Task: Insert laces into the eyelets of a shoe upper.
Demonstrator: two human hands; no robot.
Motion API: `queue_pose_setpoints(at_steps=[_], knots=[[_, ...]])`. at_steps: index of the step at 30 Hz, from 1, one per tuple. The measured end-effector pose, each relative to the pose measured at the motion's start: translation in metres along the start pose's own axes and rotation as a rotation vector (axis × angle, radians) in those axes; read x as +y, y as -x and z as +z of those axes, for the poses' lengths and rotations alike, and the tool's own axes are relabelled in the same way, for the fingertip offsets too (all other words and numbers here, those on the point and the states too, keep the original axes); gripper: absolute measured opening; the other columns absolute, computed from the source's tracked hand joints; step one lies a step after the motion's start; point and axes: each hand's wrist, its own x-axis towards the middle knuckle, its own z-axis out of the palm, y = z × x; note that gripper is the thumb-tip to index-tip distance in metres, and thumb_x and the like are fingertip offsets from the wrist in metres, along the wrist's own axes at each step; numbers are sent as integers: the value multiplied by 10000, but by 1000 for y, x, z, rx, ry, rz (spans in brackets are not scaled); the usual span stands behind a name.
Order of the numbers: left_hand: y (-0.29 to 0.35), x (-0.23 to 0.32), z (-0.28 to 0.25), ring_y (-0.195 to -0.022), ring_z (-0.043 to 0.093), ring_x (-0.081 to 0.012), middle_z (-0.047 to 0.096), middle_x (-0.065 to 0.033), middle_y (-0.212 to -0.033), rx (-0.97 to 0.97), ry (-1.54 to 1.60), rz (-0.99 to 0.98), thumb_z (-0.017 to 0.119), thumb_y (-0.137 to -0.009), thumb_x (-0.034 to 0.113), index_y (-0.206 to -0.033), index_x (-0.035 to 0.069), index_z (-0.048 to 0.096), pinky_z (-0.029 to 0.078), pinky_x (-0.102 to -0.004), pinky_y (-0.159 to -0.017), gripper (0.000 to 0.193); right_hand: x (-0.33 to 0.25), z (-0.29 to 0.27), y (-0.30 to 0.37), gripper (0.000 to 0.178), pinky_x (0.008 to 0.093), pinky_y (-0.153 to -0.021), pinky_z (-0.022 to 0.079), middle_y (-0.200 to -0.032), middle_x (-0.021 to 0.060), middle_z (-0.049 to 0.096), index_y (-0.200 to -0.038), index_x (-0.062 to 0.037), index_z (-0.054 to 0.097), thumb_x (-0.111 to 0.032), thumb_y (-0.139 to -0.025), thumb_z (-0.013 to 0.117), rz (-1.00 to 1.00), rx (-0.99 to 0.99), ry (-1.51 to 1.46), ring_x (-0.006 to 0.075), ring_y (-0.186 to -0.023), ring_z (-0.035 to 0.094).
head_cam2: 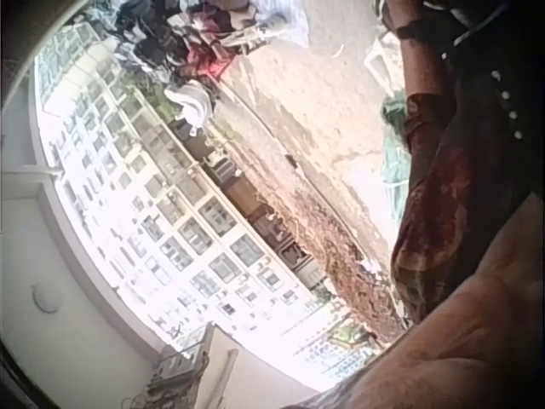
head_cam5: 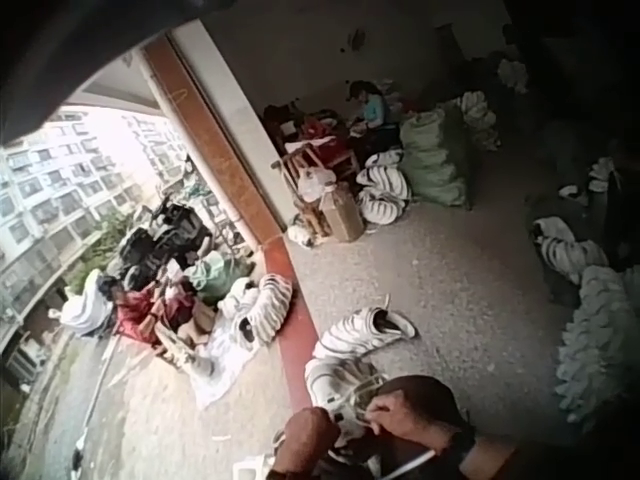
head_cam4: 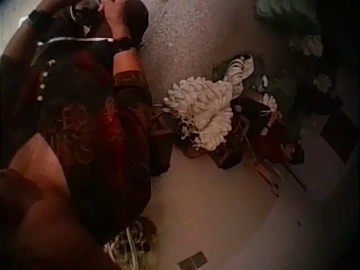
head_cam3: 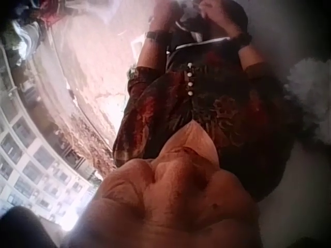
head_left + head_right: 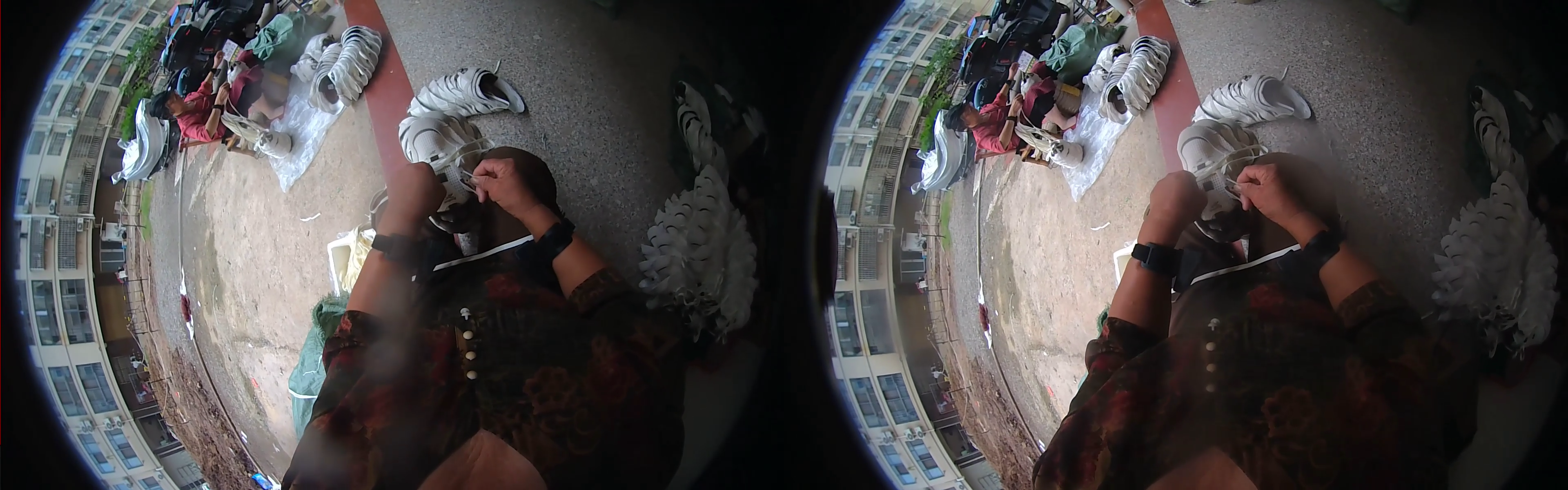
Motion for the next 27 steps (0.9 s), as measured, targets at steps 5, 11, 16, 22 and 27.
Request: queue_pose_setpoints(at_steps=[5, 11, 16, 22, 27], knots=[[-11, -23, 27, -713, 648, -310, 655, -148, -752, 41, -74, 159, 598, -703, 161, -728, 49, 680, 519, -395, -638, 140, -1, -3, 1, 105, 222, -497, 419, -586, 19, 555, -724, -2, 569, -16, -828, 562, -10, -16, -14, 74, -518, 524], [-16, -52, 36, -706, 635, -252, 648, -74, -765, 101, 204, 558, 631, -671, 189, -698, 110, 675, 524, -358, -663, 94, 1, -2, 0, 110, 221, -499, 418, -588, 20, 555, -717, 0, 566, -12, -826, 557, -13, -25, -33, 73, -519, 522], [-18, -42, 49, -724, 618, -257, 627, -87, -742, 206, 282, 379, 610, -686, 164, -701, 100, 665, 510, -360, -666, 85, 3, -1, 0, 101, 219, -501, 418, -588, 19, 554, -726, 0, 568, -12, -826, 556, -41, -24, -30, 69, -527, 522], [-6, -36, 34, -707, 595, -309, 595, -113, -724, 232, 371, 512, 569, -767, 138, -688, 80, 613, 484, -378, -638, 108, 4, -9, 3, 102, 197, -511, 387, -626, 22, 574, -783, -7, 587, -36, -867, 538, -2, -24, 33, 59, -555, 514], [-2, -44, 55, -759, 586, -283, 576, -93, -738, 288, 70, 387, 560, -778, 155, -687, 105, 595, 492, -377, -641, 110, -4, 0, 1, 106, 192, -496, 367, -626, 18, 582, -792, -17, 591, -45, -871, 527, -2, -20, 31, 49, -543, 496]])
